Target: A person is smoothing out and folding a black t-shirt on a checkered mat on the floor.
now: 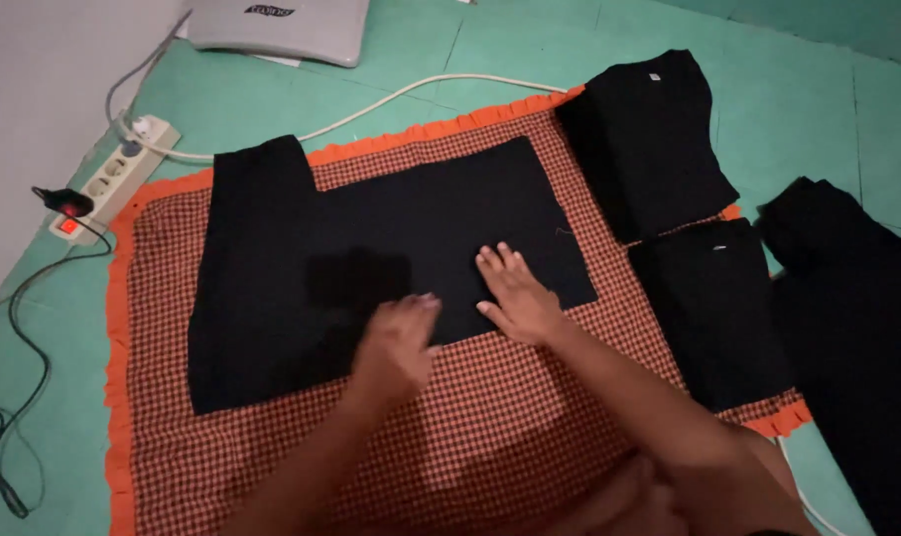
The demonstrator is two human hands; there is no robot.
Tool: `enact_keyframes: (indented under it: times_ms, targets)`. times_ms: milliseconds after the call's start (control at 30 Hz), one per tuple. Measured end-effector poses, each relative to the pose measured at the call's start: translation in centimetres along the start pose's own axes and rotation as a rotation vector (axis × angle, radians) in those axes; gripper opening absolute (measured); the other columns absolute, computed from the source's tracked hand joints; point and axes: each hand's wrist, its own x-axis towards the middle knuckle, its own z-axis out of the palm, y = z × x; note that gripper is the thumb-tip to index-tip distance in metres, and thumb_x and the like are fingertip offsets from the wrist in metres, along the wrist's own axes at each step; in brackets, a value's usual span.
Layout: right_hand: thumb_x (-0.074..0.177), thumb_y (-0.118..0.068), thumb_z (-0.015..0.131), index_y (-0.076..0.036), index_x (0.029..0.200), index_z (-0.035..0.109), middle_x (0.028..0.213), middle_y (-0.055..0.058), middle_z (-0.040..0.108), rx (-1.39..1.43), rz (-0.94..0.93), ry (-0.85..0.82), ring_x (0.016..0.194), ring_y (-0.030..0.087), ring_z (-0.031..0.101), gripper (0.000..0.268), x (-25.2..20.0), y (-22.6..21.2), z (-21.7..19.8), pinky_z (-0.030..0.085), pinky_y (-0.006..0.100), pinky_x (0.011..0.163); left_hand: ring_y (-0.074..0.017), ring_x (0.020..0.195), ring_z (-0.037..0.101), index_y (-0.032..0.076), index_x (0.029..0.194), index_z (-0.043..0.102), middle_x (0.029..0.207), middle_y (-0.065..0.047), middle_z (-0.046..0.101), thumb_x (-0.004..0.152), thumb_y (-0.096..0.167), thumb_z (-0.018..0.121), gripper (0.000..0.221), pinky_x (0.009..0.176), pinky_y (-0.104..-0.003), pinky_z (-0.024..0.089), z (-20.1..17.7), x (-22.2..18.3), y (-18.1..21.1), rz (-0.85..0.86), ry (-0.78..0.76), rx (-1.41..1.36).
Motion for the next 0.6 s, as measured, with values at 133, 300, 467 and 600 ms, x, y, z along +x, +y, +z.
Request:
enact_keyframes:
  times_ms: [133, 300, 467, 600]
  targets:
    - [0.106, -0.048, 0.040, -0.006, 0.161, 0.030, 0.165, 0.018, 0.032, -0.077, 0.009, -0.079, 0.156, 0.040, 0.020, 0.069, -1.5, 4.2, 0.2, 0.017, 0.055, 0.125, -0.0332, 0.151, 0.033, 0.003, 0.158, 0.037, 0.161, -0.017, 0.040, 0.105, 0.042, 0.036, 0.066, 0.123, -0.054, 0.015, 7.0, 2.8, 3.0, -0.138, -0.118, -0.059]
    - [0.104, -0.049, 0.040, -0.014, 0.165, 0.025, 0.168, 0.011, 0.029, -0.319, 0.077, -0.052, 0.154, 0.038, 0.025, 0.073, -5.3, 11.8, -1.6, 0.021, 0.058, 0.122, -0.0362, 0.151, 0.033, 0.005, 0.159, 0.037, 0.165, -0.015, 0.036, 0.098, 0.048, 0.048, 0.075, 0.119, -0.060, 0.024, 7.7, 2.0, 3.3, -0.275, -0.106, 0.178]
    - [0.098, -0.050, 0.045, -0.004, 0.159, 0.036, 0.159, 0.022, 0.043, -0.426, 0.155, 0.119, 0.149, 0.044, 0.035, 0.077, -4.4, 12.9, -1.3, 0.021, 0.058, 0.125, -0.0349, 0.152, 0.033, 0.005, 0.158, 0.039, 0.165, -0.015, 0.036, 0.099, 0.053, 0.041, 0.076, 0.121, -0.059, 0.023, 8.9, 1.9, 3.2, -0.276, -0.045, 0.241]
    - [0.094, -0.042, 0.058, 0.005, 0.153, 0.044, 0.156, 0.030, 0.044, -0.373, -0.054, 0.288, 0.146, 0.050, 0.037, 0.076, -0.9, 5.5, -1.2, 0.022, 0.058, 0.123, -0.0358, 0.152, 0.032, 0.004, 0.158, 0.038, 0.165, -0.015, 0.035, 0.096, 0.052, 0.045, 0.078, 0.120, -0.061, 0.024, 8.9, 1.9, 3.1, -0.281, -0.060, 0.219]
